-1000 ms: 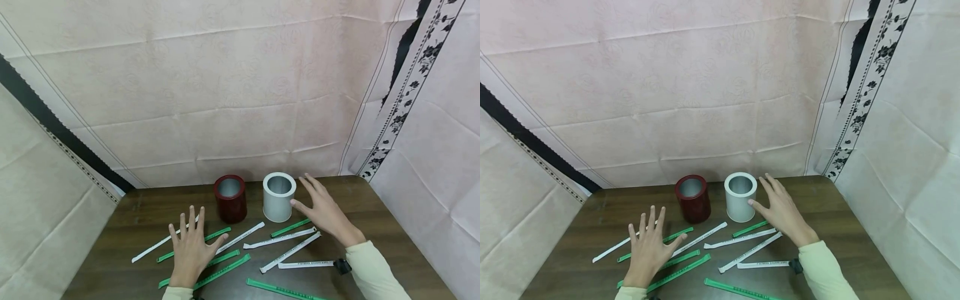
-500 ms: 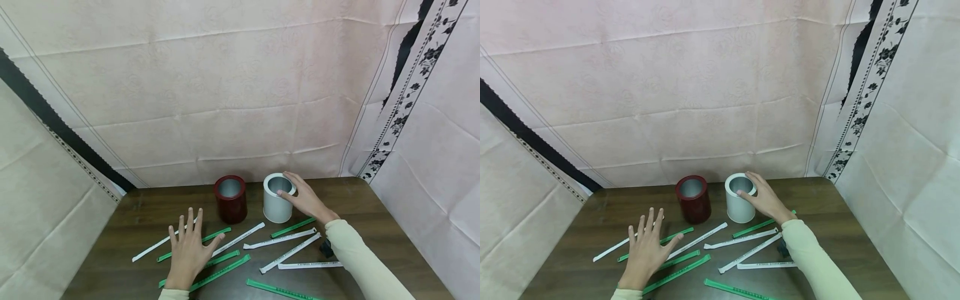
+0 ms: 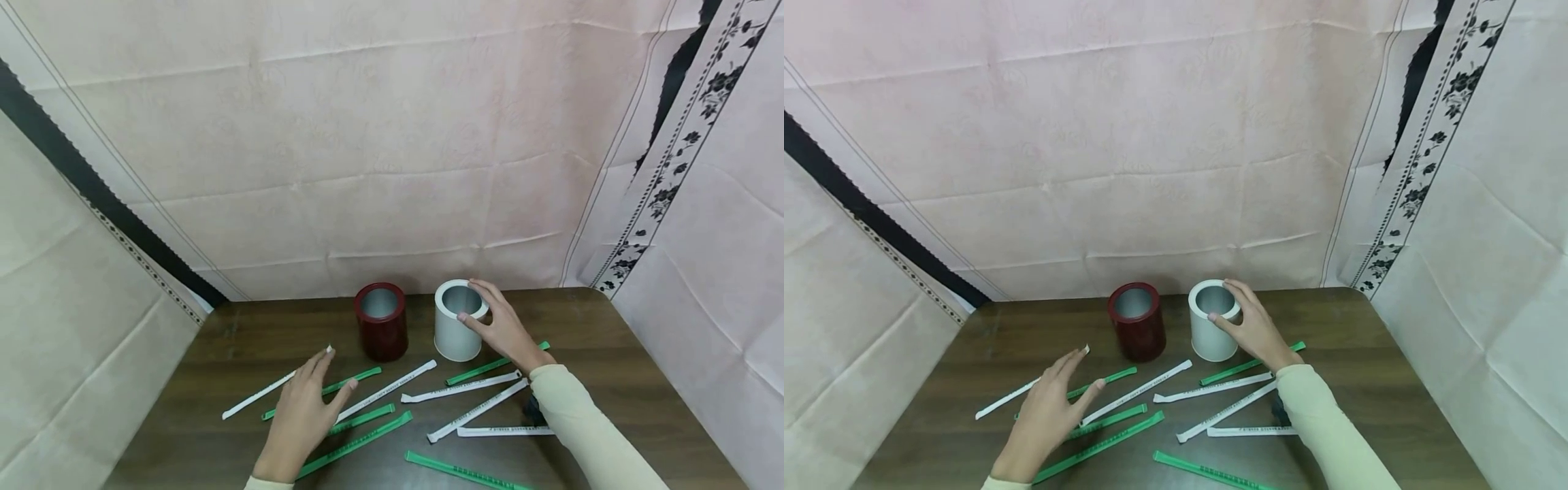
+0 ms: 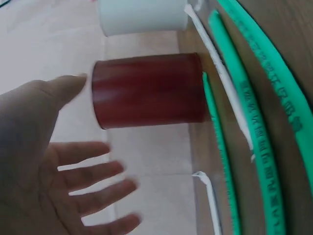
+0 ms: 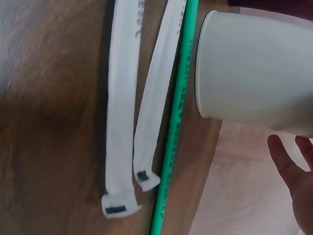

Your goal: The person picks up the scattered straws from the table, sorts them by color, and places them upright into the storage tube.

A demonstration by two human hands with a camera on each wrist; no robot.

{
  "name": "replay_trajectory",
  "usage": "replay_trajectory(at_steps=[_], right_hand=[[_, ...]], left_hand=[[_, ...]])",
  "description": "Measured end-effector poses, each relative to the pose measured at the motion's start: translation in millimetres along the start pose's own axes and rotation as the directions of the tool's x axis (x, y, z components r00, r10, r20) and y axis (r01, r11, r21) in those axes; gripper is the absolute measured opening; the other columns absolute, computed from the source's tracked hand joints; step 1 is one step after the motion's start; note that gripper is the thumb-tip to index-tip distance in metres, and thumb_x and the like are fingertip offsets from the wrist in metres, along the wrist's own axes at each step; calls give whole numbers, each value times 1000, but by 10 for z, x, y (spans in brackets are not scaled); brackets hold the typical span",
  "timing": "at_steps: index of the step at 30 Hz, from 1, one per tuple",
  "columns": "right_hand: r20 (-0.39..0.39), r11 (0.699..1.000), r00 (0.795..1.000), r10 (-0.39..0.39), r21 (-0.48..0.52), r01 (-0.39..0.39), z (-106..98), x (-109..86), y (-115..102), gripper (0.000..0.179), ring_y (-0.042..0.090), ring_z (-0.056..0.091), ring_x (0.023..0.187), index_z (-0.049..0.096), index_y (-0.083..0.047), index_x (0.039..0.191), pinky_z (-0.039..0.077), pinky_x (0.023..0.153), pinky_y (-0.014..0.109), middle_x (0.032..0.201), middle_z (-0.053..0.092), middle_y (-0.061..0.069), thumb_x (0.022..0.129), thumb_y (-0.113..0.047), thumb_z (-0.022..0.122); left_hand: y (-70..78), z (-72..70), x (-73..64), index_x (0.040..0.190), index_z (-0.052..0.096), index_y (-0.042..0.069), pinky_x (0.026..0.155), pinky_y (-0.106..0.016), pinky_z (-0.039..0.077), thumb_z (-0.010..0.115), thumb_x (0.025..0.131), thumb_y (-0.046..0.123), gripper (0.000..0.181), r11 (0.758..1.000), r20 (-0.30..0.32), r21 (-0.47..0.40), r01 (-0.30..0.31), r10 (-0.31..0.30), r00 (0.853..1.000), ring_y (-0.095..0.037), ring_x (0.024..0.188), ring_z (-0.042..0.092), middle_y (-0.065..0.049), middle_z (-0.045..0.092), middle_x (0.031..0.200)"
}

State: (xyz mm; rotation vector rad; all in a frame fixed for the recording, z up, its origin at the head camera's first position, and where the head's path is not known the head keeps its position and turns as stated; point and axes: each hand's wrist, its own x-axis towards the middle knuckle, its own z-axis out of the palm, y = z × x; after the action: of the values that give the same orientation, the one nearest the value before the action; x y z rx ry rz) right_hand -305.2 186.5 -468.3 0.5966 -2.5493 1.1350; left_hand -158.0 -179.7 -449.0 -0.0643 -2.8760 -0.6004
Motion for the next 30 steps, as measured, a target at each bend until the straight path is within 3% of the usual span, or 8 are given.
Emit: replay_trajectory(at_steps=[2,5,10,14,18,21,24,30], right_hand=[[-3,1000,1000,4,-6,-4,-10,1,2,79,28,35,142,39,-22,152,35,107,61,157,31,-3,88,-55,69],[-2,1000,1000,9,-13,-9,-9,-9,12,80,28,35,142,37,-23,153,35,106,62,157,31,-3,88,-56,69],[-28,1000,1000,9,-5,-9,7,-32,36,79,29,35,142,38,-24,153,36,106,62,157,31,-4,88,-52,71],[-41,1000,999,13,17,-12,37,-26,20,78,27,35,142,39,-26,152,36,105,62,157,31,-8,87,-53,71],[-33,1000,999,3,23,-2,84,10,1,78,26,36,142,38,-27,153,37,105,62,157,31,-9,87,-55,70],[-40,1000,999,2,30,0,104,9,-6,78,26,37,141,39,-27,153,37,105,62,157,32,-8,87,-54,71],[-50,999,999,9,35,-7,111,-9,5,78,25,37,140,39,-29,152,37,104,62,156,32,-9,86,-53,72],[-56,1000,998,13,29,-11,90,-26,27,77,23,38,140,39,-30,152,38,104,62,156,32,-12,86,-54,71]], left_hand=[[16,-68,-31,137,59,13,89,-53,52,54,90,69,73,999,32,-48,-15,16,999,-32,116,62,-10,59,136],[1,-113,-82,116,71,15,70,-35,56,67,93,45,38,991,125,-124,-49,65,990,-13,90,68,1,70,109],[-93,-21,-163,91,75,16,59,-23,48,75,89,21,6,968,303,-219,-120,185,935,2,70,58,15,66,80],[-143,113,-229,88,74,20,58,-29,48,78,86,20,4,973,393,-215,-81,162,905,1,69,58,16,64,78],[-157,229,-253,90,73,23,57,-36,48,80,83,22,10,993,388,-99,-57,92,917,-5,70,59,15,61,80],[-150,288,-248,90,72,21,55,-37,47,80,83,22,10,996,379,-43,-72,83,922,-7,69,58,14,58,79],[-143,324,-242,87,69,20,53,-36,45,78,85,18,8,993,398,-50,-109,120,909,-6,64,54,13,56,76],[-153,365,-235,87,67,15,48,-32,42,73,87,14,7,961,385,-23,-274,262,885,-6,60,52,10,57,76]])
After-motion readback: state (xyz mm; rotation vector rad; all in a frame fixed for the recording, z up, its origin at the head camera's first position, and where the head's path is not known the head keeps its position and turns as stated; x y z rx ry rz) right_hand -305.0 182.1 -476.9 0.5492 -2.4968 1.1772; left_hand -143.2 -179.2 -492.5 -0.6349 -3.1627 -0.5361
